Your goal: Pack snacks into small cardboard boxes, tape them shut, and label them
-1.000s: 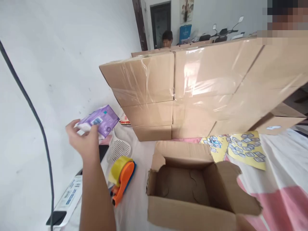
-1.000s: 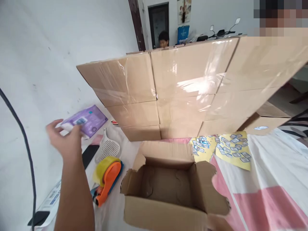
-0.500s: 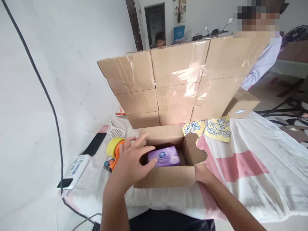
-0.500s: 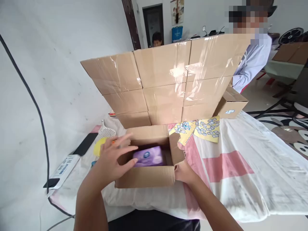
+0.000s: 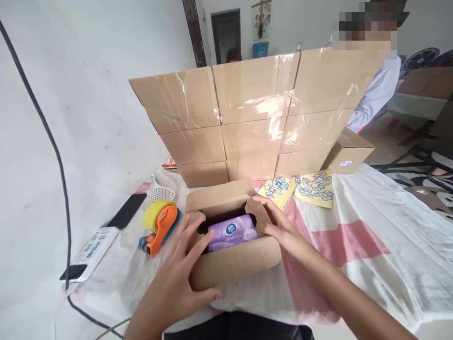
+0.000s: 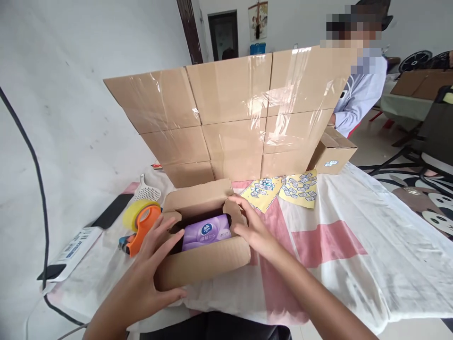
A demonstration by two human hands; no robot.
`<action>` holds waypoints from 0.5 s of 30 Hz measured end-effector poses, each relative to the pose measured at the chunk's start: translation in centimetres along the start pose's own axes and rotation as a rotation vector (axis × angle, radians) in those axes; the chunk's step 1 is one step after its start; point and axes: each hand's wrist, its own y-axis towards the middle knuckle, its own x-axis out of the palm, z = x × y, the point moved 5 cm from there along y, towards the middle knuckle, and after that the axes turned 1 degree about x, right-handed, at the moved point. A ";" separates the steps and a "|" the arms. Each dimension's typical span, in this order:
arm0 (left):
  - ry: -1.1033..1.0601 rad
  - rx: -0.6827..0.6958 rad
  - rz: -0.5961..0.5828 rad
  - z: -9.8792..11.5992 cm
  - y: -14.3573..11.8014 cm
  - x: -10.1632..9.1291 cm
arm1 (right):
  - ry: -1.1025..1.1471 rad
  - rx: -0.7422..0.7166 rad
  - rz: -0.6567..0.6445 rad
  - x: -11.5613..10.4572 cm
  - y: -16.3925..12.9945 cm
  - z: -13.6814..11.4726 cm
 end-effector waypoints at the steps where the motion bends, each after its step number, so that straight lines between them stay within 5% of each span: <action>1: 0.031 0.012 -0.010 0.4 0.2 -0.4 | 0.032 0.030 -0.021 -0.1 1.0 0.2; 6: 0.001 0.091 0.002 1.4 0.9 -1.9 | 0.077 -0.074 0.103 -1.9 3.4 0.5; 11: 0.019 -0.132 0.328 -0.6 3.0 -3.1 | -0.053 -0.406 -0.064 -1.9 1.8 -0.6; 15: 0.083 -0.204 0.325 -0.8 4.9 -1.4 | -0.023 -0.368 -0.049 -1.9 1.4 -0.2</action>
